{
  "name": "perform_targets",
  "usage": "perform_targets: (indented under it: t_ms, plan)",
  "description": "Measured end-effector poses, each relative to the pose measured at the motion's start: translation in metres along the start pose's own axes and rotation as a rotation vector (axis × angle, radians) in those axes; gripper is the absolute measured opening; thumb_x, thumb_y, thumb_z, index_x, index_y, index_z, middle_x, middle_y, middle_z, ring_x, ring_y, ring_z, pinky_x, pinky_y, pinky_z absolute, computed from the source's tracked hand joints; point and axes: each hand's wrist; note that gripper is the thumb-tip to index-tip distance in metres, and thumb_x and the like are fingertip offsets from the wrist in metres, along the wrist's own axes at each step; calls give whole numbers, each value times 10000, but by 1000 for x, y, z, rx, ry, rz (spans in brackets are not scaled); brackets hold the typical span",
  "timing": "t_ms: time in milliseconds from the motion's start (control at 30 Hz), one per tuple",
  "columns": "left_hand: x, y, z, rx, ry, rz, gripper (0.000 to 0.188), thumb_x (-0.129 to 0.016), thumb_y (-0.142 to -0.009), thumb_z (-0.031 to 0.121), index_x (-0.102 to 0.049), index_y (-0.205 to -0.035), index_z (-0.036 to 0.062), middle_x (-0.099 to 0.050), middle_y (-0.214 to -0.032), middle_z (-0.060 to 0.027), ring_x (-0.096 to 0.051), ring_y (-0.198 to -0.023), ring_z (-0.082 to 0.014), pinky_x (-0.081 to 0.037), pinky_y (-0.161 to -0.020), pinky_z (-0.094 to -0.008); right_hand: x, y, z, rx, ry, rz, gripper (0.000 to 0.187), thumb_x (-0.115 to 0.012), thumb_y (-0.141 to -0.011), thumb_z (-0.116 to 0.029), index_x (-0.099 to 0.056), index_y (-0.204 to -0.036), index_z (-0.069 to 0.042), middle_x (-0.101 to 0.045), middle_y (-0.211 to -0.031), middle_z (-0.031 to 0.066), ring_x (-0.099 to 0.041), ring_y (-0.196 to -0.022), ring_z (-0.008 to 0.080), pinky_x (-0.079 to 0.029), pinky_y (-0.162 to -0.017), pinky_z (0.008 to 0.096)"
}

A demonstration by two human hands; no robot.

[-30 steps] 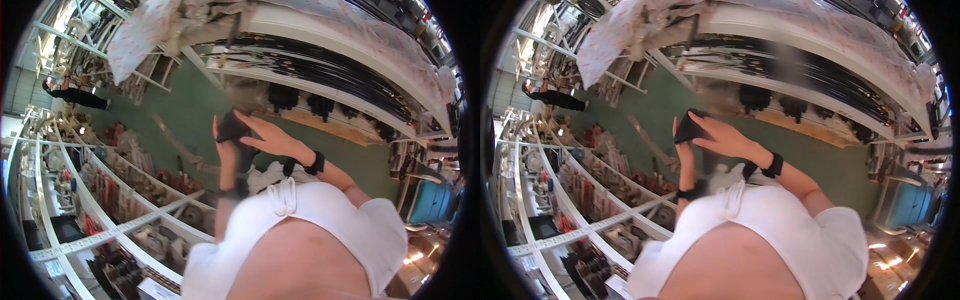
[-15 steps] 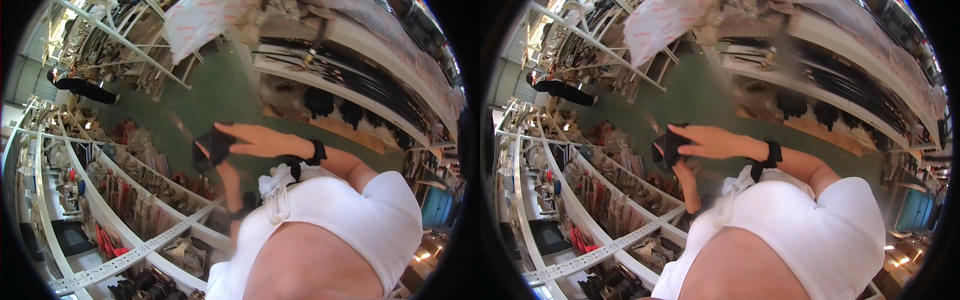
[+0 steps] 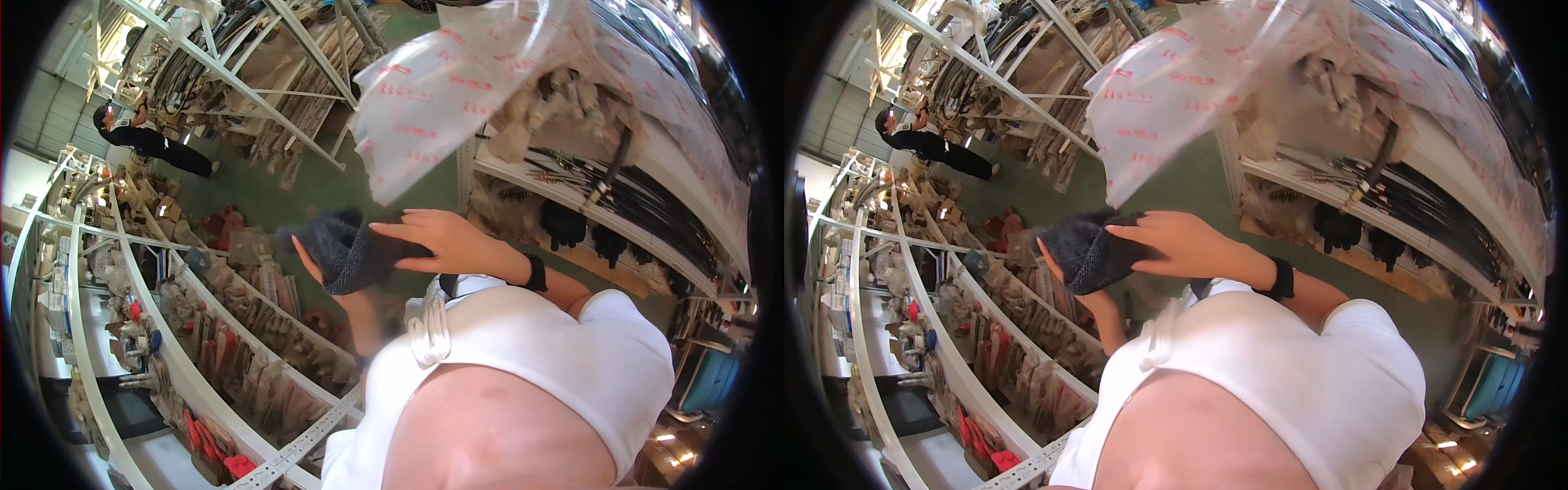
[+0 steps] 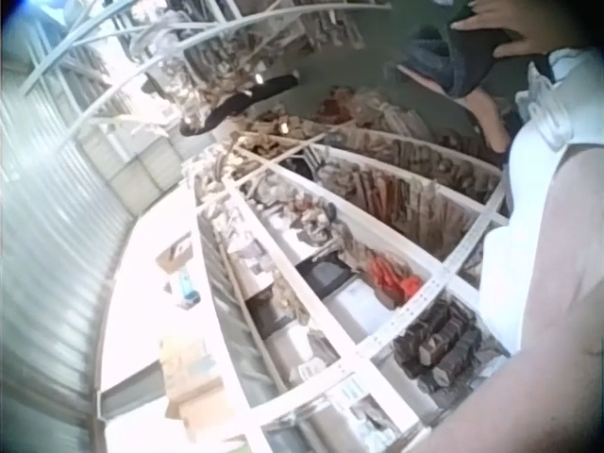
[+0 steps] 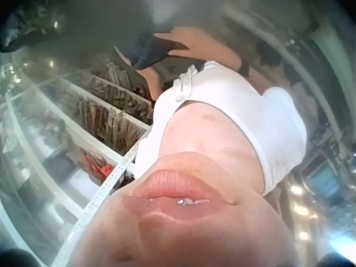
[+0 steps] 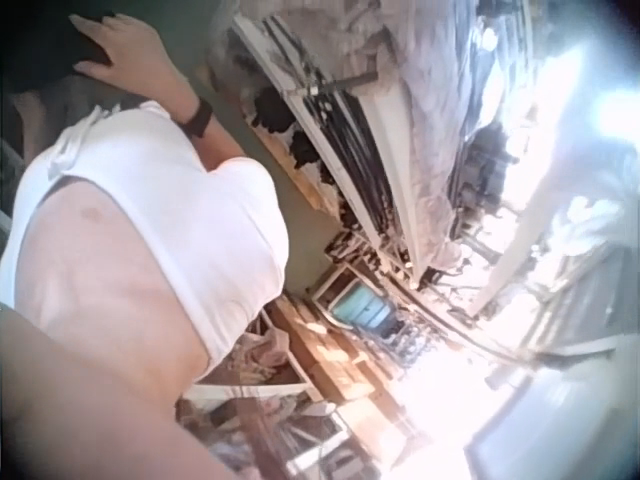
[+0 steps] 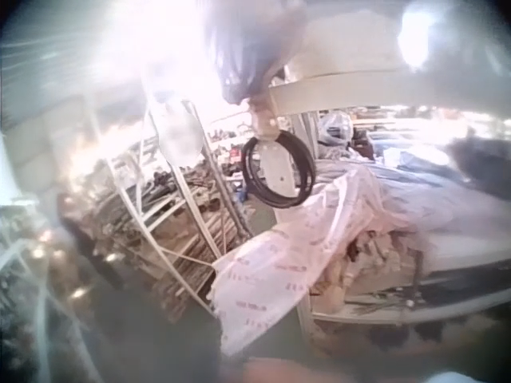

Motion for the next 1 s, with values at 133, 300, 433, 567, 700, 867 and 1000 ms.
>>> perform_targets:
  t_ms: [133,300,433,567,700,867,1000]
  plan:
    - [-4,-42,-28,-238,-216,-170,710,-607,-806,55,-202,-1389,41,-455,-1239,-142,-516,-945,-187,-450,-840,-317,-5,-23,13,-93,31,-101,616,-638,-772,-224,-388,-1328,-137,-537,-922,117,-529,-847,280,-432,-734,372]
    - [-18,-68,-53,-111,-94,-635,535,-501,-763,-8,-423,-1290,31,-500,-1224,-140,-525,-1014,-219,-422,-865,-308,-10,-24,40,-49,363,137,434,-611,-782,-263,-495,-1173,-114,-541,-898,143,-540,-836,303,-433,-723,390]
    - [-30,-103,-82,-98,-175,-970,492,-507,-651,-34,-577,-1132,38,-622,-992,-142,-596,-904,-289,-422,-882,-362,-27,-14,55,-417,376,-20,260,-593,-761,-259,-538,-933,-71,-551,-921,135,-542,-833,294,-440,-737,399]
    - [-38,-148,-97,-438,-131,-1311,483,-490,-641,-61,-589,-1093,79,-621,-918,-123,-589,-872,-281,-426,-904,-389,-45,-34,53,-721,512,12,351,-644,-705,-251,-585,-972,-31,-568,-967,163,-546,-906,329,-442,-776,407]
    - [-21,-192,-114,-482,-173,-1421,458,-497,-659,-67,-594,-1075,96,-625,-900,-111,-592,-884,-268,-433,-890,-384,-69,-75,63,-912,411,122,385,-670,-660,-154,-564,-996,2,-574,-976,177,-544,-913,342,-452,-783,400]
    - [7,-237,-132,-201,-153,-1276,410,-499,-677,-58,-611,-1050,69,-626,-919,-136,-578,-926,-310,-426,-873,-374,-80,-135,66,-801,388,212,278,-660,-700,-188,-552,-884,-9,-578,-885,140,-547,-860,312,-458,-730,392]
    - [10,-261,-142,-177,-141,-1297,419,-487,-665,-61,-617,-1044,61,-613,-916,-155,-559,-885,-343,-431,-795,-383,-87,-163,76,-835,381,167,277,-656,-698,-175,-542,-895,-16,-572,-882,132,-543,-860,313,-448,-739,395]
Point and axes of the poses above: each hand's wrist, its own y-axis away from the middle knuckle, its own x-axis out of the back of the hand, z = x × y
